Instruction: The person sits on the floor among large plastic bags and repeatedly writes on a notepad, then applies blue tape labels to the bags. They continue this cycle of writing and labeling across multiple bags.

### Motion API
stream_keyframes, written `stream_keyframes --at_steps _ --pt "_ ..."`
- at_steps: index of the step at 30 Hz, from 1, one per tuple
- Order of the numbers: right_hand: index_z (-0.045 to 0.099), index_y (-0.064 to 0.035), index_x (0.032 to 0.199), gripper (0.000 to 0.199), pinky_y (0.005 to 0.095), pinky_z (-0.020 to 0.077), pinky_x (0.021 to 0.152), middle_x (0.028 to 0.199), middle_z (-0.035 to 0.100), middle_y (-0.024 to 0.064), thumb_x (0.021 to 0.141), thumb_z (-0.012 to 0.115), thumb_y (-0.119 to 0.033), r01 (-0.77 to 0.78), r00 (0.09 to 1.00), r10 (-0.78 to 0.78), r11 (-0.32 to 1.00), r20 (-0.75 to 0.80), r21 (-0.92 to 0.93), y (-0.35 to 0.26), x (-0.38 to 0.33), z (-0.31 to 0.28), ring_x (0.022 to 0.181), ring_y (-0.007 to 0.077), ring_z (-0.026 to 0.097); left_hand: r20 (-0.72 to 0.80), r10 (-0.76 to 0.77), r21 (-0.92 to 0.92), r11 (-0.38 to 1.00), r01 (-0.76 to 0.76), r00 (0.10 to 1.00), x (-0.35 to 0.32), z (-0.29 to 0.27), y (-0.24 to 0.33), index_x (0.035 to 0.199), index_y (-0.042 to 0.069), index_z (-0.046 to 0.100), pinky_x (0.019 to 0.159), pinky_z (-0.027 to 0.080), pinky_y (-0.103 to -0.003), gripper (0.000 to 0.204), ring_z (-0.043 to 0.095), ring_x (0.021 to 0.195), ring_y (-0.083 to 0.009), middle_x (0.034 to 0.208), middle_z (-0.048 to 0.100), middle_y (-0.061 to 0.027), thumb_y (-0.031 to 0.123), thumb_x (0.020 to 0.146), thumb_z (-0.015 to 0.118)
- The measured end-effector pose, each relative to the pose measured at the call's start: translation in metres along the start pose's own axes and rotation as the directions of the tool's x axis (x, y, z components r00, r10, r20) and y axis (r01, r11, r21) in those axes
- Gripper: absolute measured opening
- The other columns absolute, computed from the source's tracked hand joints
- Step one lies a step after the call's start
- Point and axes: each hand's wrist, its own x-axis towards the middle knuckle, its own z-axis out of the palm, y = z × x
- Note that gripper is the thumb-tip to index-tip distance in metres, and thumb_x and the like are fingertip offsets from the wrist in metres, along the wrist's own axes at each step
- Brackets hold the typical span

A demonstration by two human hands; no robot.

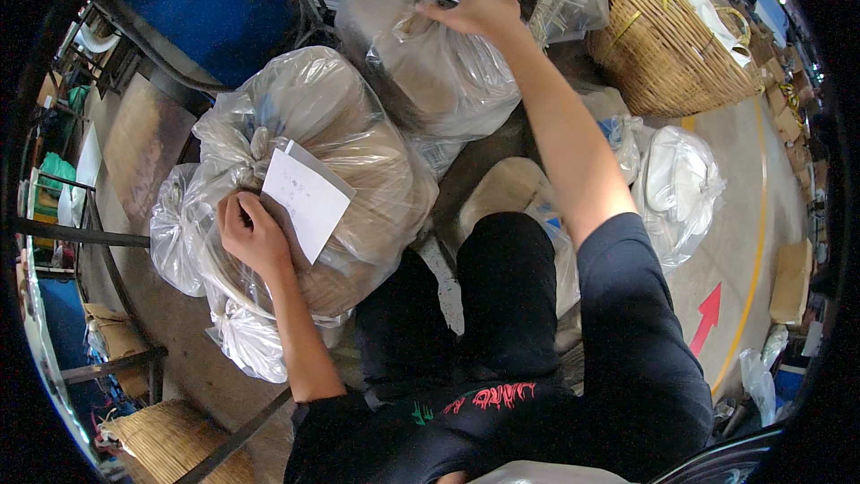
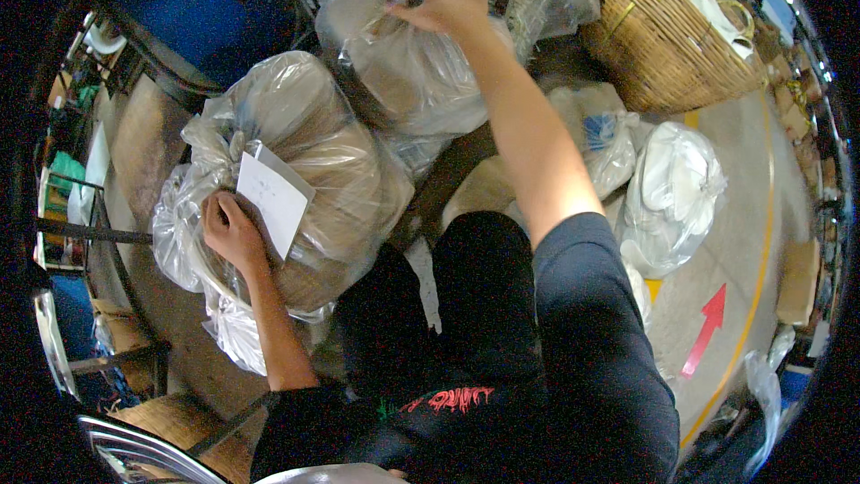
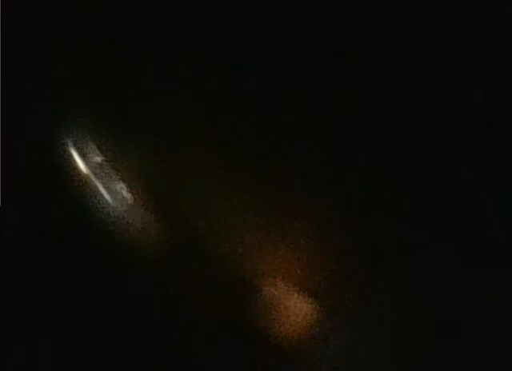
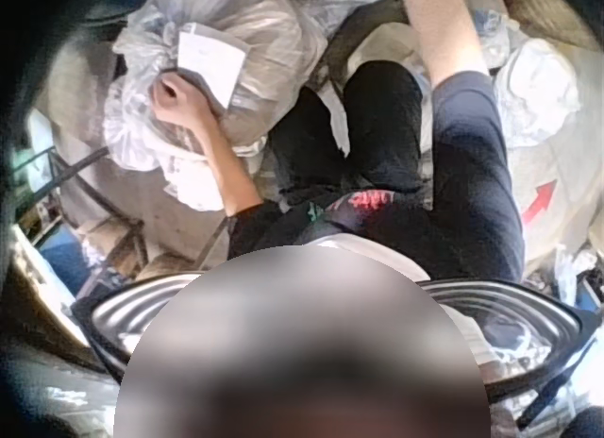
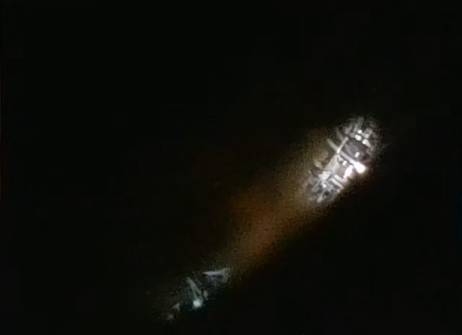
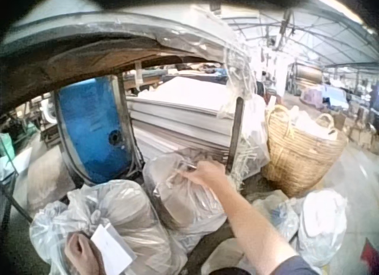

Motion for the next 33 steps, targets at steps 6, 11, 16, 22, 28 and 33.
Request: stream_keyframes --at_steps 6,11,16,22,28,33 --pt "0.081 -0.0082 0.099 0.069 0.0468 0.0602 0.082 0.095 0.078 0.0159 0.083 0.066 -0.074 0.054 0.997 -0.052 0.998 -0.065 0.023 0.013 -0.020 0.015 0.092 0.0377 0.076 -0.007 0.023 0.027 0.999 -0.023 1.000 0.002 0.005 -0.007 0.088 -0.009 0.063 0.075 0.048 -0.045 0.021 0.061 0.081 -0.0386 0.091 0.064 -0.0208 0.009 0.097 0.057" --pt "0.078 -0.0066 0.099 0.052 0.0510 0.0594 0.080 0.092 0.076 0.0197 0.093 0.064 -0.057 0.039 0.996 -0.029 0.991 -0.081 0.125 0.015 -0.060 0.015 0.092 0.0409 0.073 -0.051 0.124 0.109 0.987 -0.118 0.991 0.001 0.012 -0.017 0.092 -0.011 0.064 0.077 0.047 -0.048 0.023 0.061 0.085 -0.0431 0.094 0.064 -0.0255 0.010 0.098 0.056" --pt "0.076 -0.0104 0.097 0.038 0.0529 0.0576 0.074 0.087 0.074 0.0177 0.091 0.068 -0.047 0.024 0.996 -0.010 0.989 -0.094 0.146 0.021 -0.114 0.016 0.086 0.0410 0.072 0.029 0.016 0.096 0.995 -0.019 0.999 0.001 0.012 -0.023 0.097 -0.013 0.066 0.084 0.049 -0.050 0.027 0.062 0.093 -0.0471 0.104 0.065 -0.0303 0.012 0.099 0.056" --pt "0.074 -0.0112 0.094 0.026 0.0524 0.0569 0.074 0.086 0.074 0.0161 0.086 0.070 -0.035 -0.021 1.000 0.018 0.984 0.018 0.175 0.043 -0.195 -0.004 0.084 0.0419 0.071 -0.046 0.098 0.079 0.992 -0.094 0.994 0.003 0.014 -0.023 0.095 -0.012 0.064 0.082 0.048 -0.049 0.026 0.060 0.090 -0.0454 0.100 0.064 -0.0294 0.011 0.099 0.055" --pt "0.072 -0.0063 0.087 0.027 0.0541 0.0539 0.072 0.083 0.070 0.0186 0.084 0.072 -0.033 -0.051 0.992 0.025 0.977 0.126 0.208 0.064 -0.270 -0.020 0.084 0.0462 0.068 0.017 0.029 0.027 0.999 -0.030 0.999 0.004 0.008 -0.021 0.092 -0.012 0.062 0.075 0.045 -0.048 0.024 0.057 0.082 -0.0428 0.091 0.060 -0.0257 0.010 0.098 0.056" --pt "0.067 -0.0031 0.077 0.032 0.0540 0.0493 0.064 0.075 0.065 0.0203 0.084 0.075 -0.033 -0.122 0.973 0.079 0.973 0.216 0.195 0.070 -0.357 -0.034 0.075 0.0463 0.065 -0.072 0.114 0.027 0.993 -0.112 0.991 0.005 0.011 -0.019 0.090 -0.010 0.062 0.073 0.045 -0.048 0.021 0.056 0.079 -0.0428 0.087 0.059 -0.0239 0.008 0.098 0.056"
